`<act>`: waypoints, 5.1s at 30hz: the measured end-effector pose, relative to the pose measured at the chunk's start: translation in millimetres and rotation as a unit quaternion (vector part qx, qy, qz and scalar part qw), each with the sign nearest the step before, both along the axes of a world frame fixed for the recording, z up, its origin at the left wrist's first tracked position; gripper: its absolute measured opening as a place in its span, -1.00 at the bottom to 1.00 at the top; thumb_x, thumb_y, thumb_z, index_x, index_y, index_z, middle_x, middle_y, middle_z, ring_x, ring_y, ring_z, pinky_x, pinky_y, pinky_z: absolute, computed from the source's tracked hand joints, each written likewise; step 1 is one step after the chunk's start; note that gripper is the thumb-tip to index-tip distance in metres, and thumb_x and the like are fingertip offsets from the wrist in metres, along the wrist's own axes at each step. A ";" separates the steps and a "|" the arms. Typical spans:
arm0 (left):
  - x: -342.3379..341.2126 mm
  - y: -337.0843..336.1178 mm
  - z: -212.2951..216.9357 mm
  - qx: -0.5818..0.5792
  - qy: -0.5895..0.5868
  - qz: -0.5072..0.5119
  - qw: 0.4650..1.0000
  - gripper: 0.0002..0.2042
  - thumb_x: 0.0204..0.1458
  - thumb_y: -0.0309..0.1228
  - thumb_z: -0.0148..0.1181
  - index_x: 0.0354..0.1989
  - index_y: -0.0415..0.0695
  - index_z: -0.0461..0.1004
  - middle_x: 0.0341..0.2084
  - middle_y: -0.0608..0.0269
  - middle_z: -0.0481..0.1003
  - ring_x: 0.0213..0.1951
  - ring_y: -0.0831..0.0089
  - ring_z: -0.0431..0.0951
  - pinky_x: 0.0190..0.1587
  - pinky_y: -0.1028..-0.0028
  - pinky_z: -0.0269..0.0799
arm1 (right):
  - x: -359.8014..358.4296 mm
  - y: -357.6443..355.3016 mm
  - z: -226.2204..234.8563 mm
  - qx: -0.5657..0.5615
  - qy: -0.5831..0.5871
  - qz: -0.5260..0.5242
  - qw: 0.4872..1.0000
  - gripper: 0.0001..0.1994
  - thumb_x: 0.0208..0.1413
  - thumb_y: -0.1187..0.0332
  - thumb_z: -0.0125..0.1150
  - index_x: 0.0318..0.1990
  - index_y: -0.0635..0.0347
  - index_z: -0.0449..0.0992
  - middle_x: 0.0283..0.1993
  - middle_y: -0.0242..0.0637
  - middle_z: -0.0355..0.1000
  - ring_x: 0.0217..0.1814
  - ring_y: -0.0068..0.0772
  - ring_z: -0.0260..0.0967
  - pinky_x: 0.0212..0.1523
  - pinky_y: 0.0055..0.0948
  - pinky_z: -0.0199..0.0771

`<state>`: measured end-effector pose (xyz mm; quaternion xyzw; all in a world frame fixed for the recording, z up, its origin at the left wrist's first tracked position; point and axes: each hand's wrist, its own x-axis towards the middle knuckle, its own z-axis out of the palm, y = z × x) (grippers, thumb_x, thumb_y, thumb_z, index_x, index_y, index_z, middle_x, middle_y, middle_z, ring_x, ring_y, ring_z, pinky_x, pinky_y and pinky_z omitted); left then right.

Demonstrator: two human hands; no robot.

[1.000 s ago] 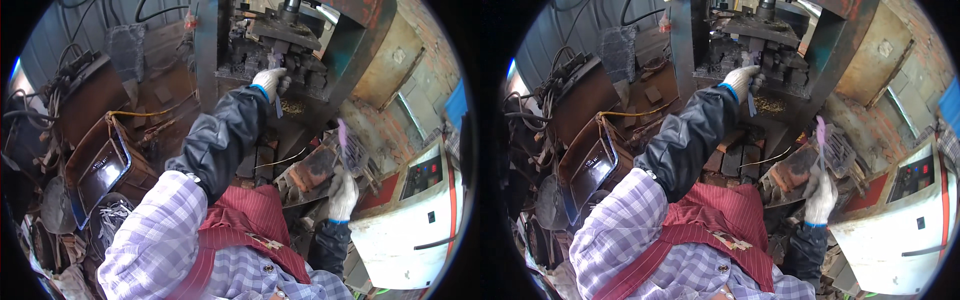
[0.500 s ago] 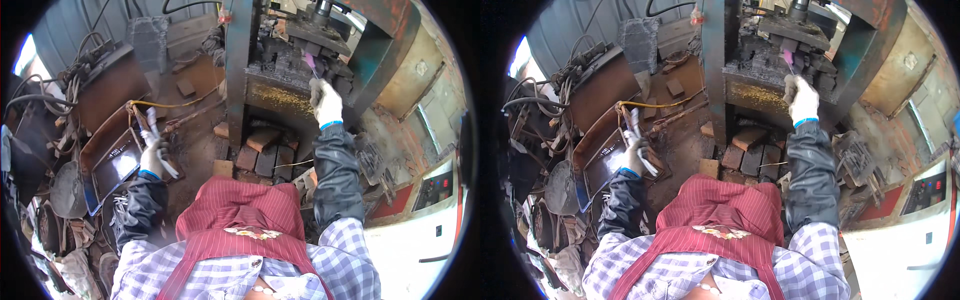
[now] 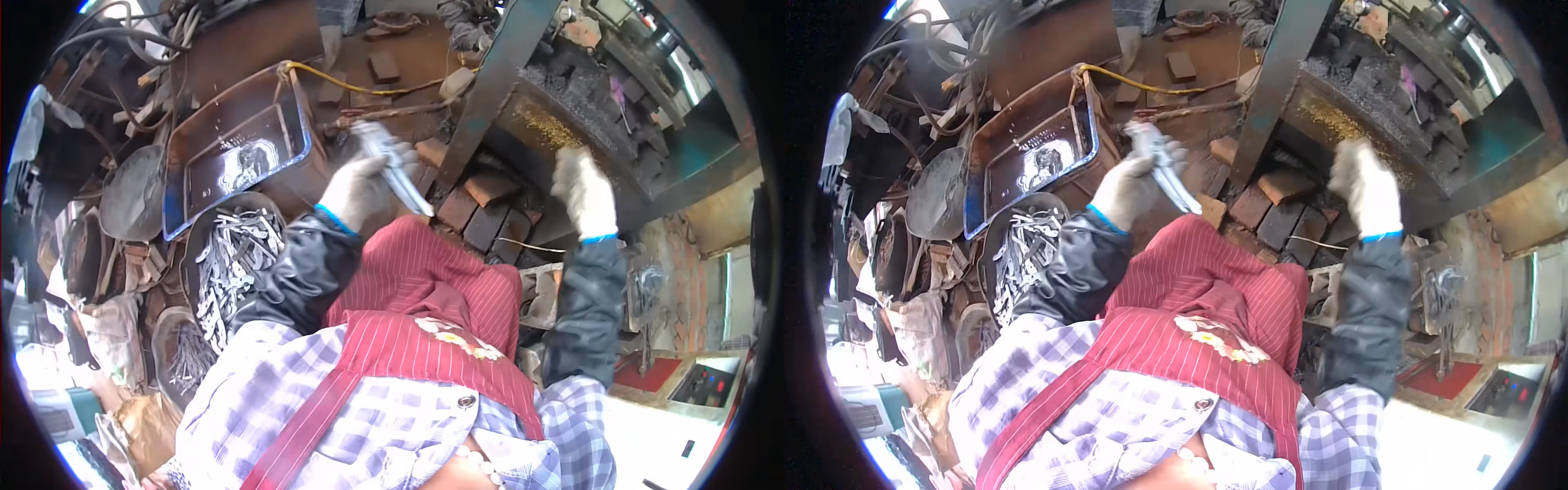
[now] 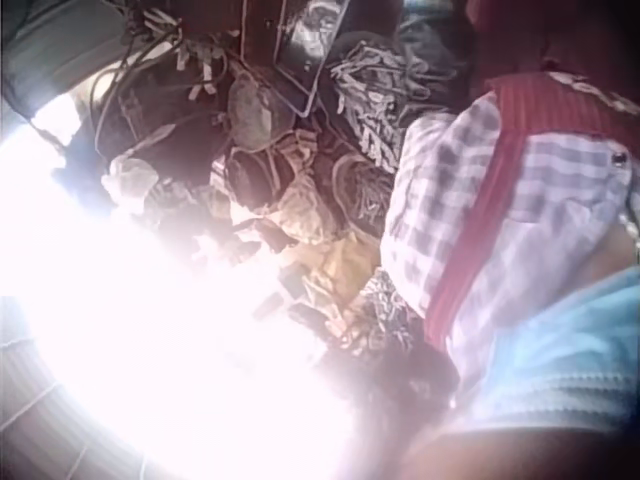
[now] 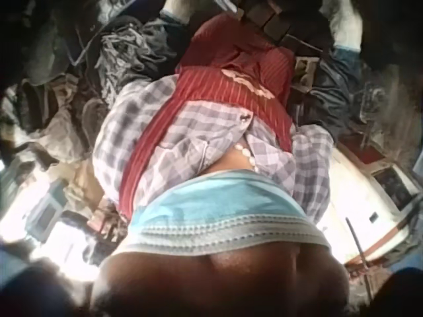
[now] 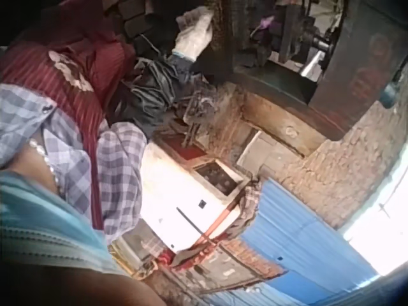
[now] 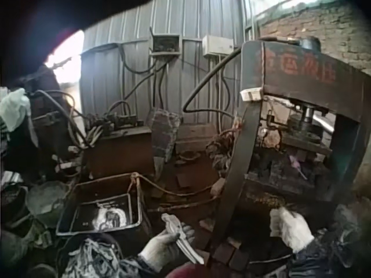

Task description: The person holds metal components by hand, inserts heated metal pieces one at a time into a mechanical press machine, presses them, and removes and handles the metal parts.

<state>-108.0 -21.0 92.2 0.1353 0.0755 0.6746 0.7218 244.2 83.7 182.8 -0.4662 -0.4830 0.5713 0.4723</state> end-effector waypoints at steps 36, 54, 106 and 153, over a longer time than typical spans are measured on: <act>203.4 -57.4 -19.6 -0.126 0.179 -0.235 0.947 -0.67 0.08 -0.64 -0.10 0.05 -0.26 0.29 -0.15 0.01 0.46 -0.13 0.13 0.52 -0.03 0.21 0.49 | 32.5 -285.5 -91.6 -0.130 -0.047 -0.023 0.990 -0.65 0.17 0.36 0.10 0.08 0.32 0.40 -0.44 -0.39 0.40 -0.51 -0.61 0.34 -0.46 -0.56 0.42; 193.7 -67.6 -123.3 0.187 0.773 -0.399 0.456 -0.64 -0.11 -0.35 0.00 -0.12 -0.22 0.47 -0.19 -0.21 0.50 -0.06 -0.02 0.49 -0.02 0.15 0.36 | 55.5 -292.8 -129.7 -0.102 0.242 -0.235 0.936 -0.61 0.18 0.38 0.15 0.12 0.38 0.32 -0.23 -0.40 0.39 -0.36 -0.68 0.29 -0.34 -0.72 0.36; 187.8 -75.6 -114.8 0.173 0.719 -0.428 0.520 -0.81 -0.05 -0.47 -0.02 -0.26 -0.28 0.37 -0.48 -0.19 0.50 -0.37 -0.11 0.55 -0.33 0.05 0.45 | 77.4 -280.5 -146.1 -0.211 0.375 -0.172 0.886 -0.75 0.24 0.10 0.00 -0.27 0.07 0.43 -0.64 -0.51 0.20 -0.79 -0.56 0.12 -0.79 -0.53 0.13; 210.9 -76.8 -126.9 0.329 0.785 -0.415 0.322 -0.74 -0.04 -0.41 -0.08 -0.30 -0.21 0.54 -0.36 -0.15 0.54 -0.24 -0.02 0.57 -0.20 0.09 0.46 | 248.4 -197.0 -145.9 -0.035 -0.114 -0.429 0.895 -0.52 0.10 0.26 0.17 0.16 0.27 0.32 0.10 -0.29 0.40 0.04 -0.37 0.38 0.06 -0.44 0.39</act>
